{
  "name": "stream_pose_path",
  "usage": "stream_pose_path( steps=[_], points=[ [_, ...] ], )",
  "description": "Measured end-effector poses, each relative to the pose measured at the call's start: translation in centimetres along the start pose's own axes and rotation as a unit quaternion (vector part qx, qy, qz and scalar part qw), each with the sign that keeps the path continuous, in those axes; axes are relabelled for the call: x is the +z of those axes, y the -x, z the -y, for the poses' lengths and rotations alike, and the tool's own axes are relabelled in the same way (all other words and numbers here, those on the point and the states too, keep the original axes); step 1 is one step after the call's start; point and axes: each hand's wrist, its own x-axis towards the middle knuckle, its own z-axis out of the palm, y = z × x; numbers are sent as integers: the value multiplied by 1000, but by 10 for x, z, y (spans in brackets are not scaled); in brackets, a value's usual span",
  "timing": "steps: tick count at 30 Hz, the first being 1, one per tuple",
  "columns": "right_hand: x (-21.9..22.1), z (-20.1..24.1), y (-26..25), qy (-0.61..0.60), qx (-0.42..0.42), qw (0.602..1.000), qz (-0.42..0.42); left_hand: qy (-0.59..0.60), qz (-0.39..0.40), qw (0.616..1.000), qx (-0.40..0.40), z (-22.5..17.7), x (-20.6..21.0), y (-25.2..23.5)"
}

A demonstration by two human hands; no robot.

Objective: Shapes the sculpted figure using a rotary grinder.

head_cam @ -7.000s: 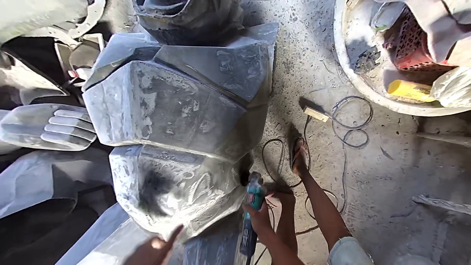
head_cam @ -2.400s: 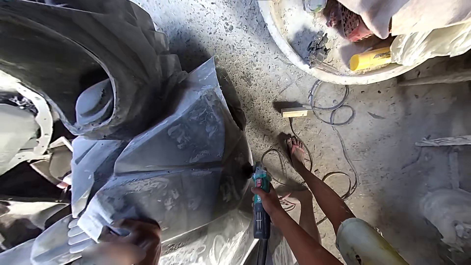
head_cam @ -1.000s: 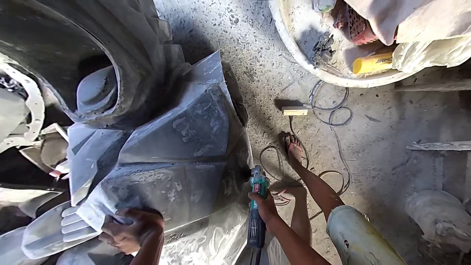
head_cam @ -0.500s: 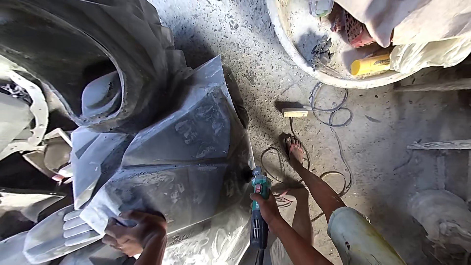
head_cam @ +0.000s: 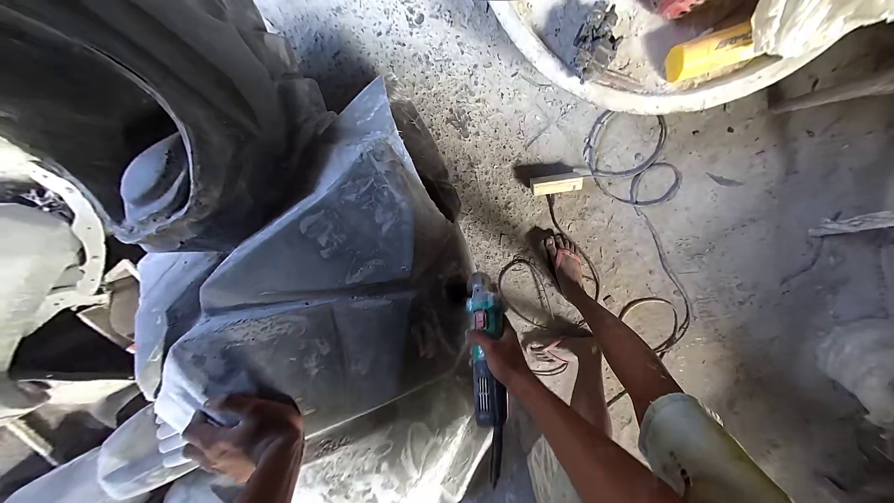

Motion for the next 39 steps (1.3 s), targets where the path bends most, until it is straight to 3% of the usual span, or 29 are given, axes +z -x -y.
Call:
stream_pose_path(
  steps=[3, 7, 10, 15, 20, 24, 28, 34, 39],
  points=[
    [-8, -30, 27, -19, -8, 1000, 23, -5, 3, 1000, 5, -4, -2, 3],
    [-28, -52, 13, -36, 21, 999, -14, -8, -2, 1000, 11, -8, -6, 7],
    [-38, -36, -12, -3, 25, 1000, 0, -9, -3, 1000, 17, -8, -5, 7],
    [-21, 6, -50, 69, -45, 996, 13, 6, 0, 1000, 15, -7, -4, 8],
    [-31, 29, -86, 46, -6, 999, -4, -10, -1, 1000, 13, -6, -3, 4],
    [-43, 7, -40, 71, -7, 997, 36, 4, -4, 1000, 12, -9, -6, 8],
    [-28, -7, -19, -5, -86, 993, 80, 5, 3, 1000, -5, -11, -9, 8],
    [8, 42, -18, -5, -152, 978, 146, -7, 13, 1000, -23, -9, -10, 9],
    [20, 72, -31, 39, -148, 981, 117, -16, 10, 1000, -25, -10, -11, 10]
  ],
)
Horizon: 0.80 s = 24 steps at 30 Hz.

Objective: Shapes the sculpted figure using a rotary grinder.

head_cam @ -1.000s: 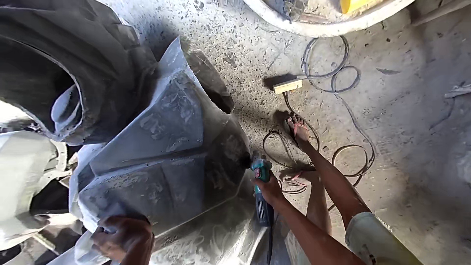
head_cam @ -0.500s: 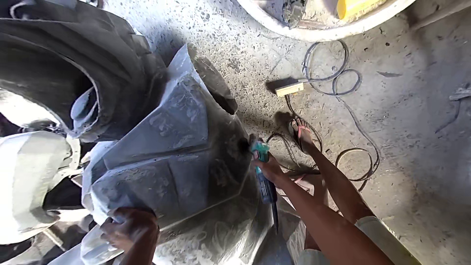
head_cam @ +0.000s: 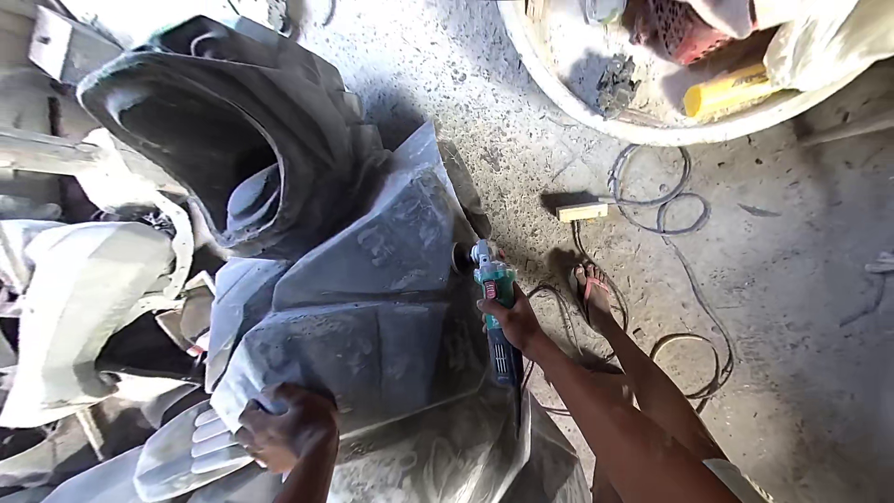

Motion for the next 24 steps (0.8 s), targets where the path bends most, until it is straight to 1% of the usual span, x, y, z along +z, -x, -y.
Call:
stream_pose_path(
  steps=[3, 5, 8, 10, 13, 17, 20, 24],
  points=[
    [-3, 8, -4, 13, 41, 999, -16, -2, 0, 1000, -8, 0, 1, 1],
    [6, 9, 1, 0, 36, 999, -17, -4, -1, 1000, -9, 1, 1, 0],
    [23, 2, 27, -30, 18, 999, -13, 2, 10, 1000, 2, -1, -2, 1],
    [27, 0, 36, -48, 20, 998, -20, -1, 9, 1000, -1, -2, -2, 2],
    [23, 8, 18, -34, 39, 998, -37, -3, 7, 1000, -17, -3, -4, 4],
    [18, 35, -16, 21, 58, 997, -38, -10, 7, 1000, -29, -4, -4, 3],
    [21, 44, -14, 28, 59, 997, -41, -9, 4, 999, -34, -4, -3, 4],
    [19, 32, 14, 10, 66, 997, -40, -1, -1, 1000, -31, -5, -3, 5]
  ],
)
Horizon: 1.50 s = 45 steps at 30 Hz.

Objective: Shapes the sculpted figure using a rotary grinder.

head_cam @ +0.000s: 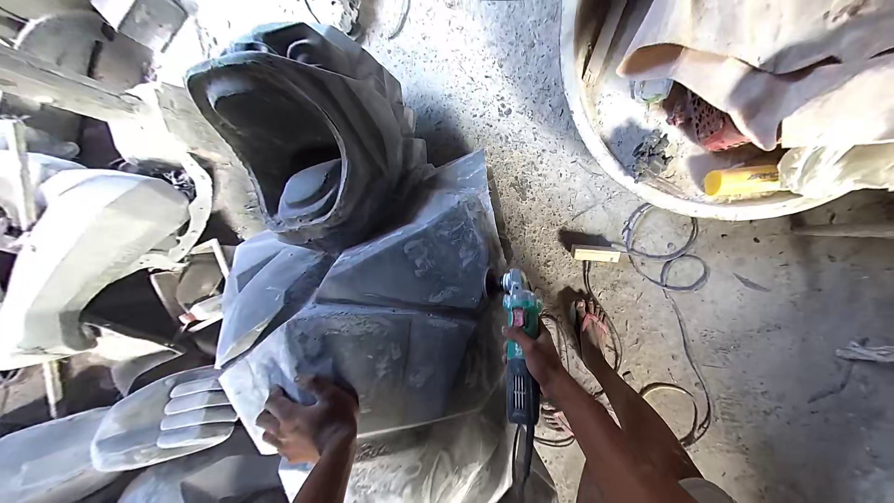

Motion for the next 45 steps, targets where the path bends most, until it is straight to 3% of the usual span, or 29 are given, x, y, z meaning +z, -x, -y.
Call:
stream_pose_path(
  steps=[11, 14, 20, 26, 32, 36, 38, 42, 45],
  points=[
    [10, 52, -26, 41, 27, 999, -10, -9, 3, 1000, -5, 2, 5, -3],
    [9, 41, -5, 35, 32, 999, -8, -5, 11, 1000, -3, 1, 1, -2],
    [9, -25, 16, -59, 50, 997, -26, 1, 14, 1000, -10, 5, 4, -4],
    [7, -29, -18, -32, 31, 996, -79, -2, 11, 1000, -15, 4, 6, -5],
    [20, -39, 23, -38, -17, 998, -41, 8, 12, 1000, -16, 2, 3, -4],
    [19, -31, 6, -41, 10, 997, -65, 5, 14, 1000, -19, 2, 2, -3],
    [8, -29, -8, -7, 30, 996, -86, 5, 16, 1000, -19, 2, 0, -2],
    [12, 6, 22, 154, -49, 984, -81, 7, 20, 1000, -19, 2, 0, -2],
    [24, 38, 35, 360, -90, 927, -56, 7, 32, 999, -16, 3, 1, -2]
  ],
)
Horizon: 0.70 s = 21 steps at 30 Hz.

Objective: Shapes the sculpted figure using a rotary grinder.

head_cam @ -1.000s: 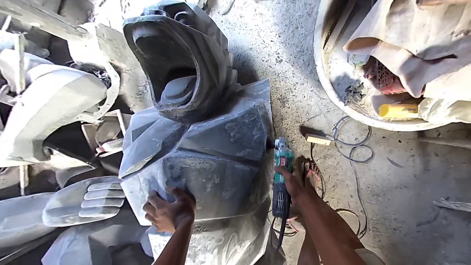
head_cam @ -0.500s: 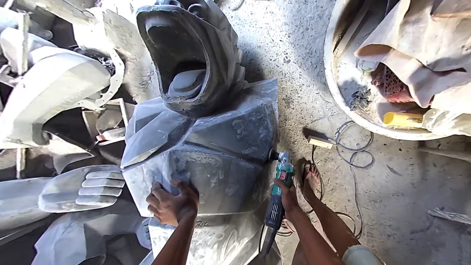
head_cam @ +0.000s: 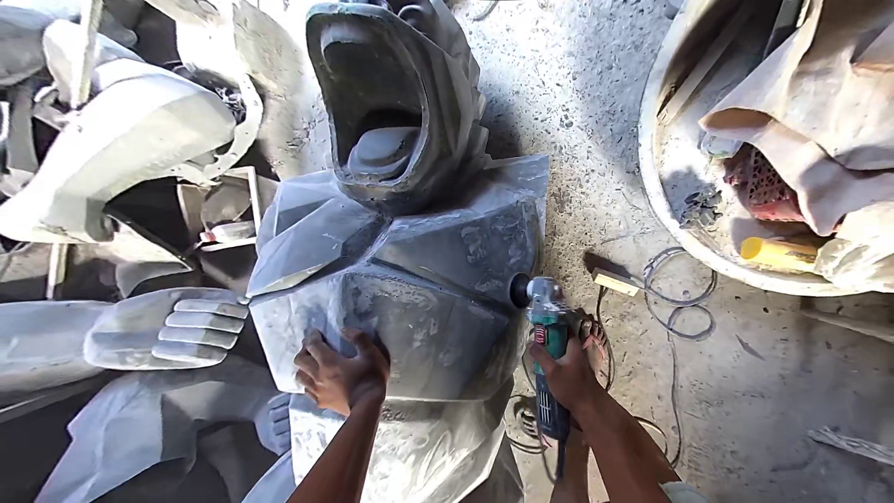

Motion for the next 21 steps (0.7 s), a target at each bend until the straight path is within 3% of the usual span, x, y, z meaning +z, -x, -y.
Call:
stream_pose_path(
  steps=[4, 7, 15, 21],
  points=[
    [0, 49, -13, 211, -22, 975, 59, 6, -6, 1000, -1, -1, 2, -1],
    [5, 70, -16, 277, -17, 957, 90, 7, 0, 1000, -6, -3, 0, -1],
    [-9, 40, -7, 261, -14, 965, 19, 11, -10, 1000, 0, 2, 5, -3],
    [3, 56, -10, 284, -69, 954, 67, 14, 3, 1000, -5, 3, 3, -2]
  ],
)
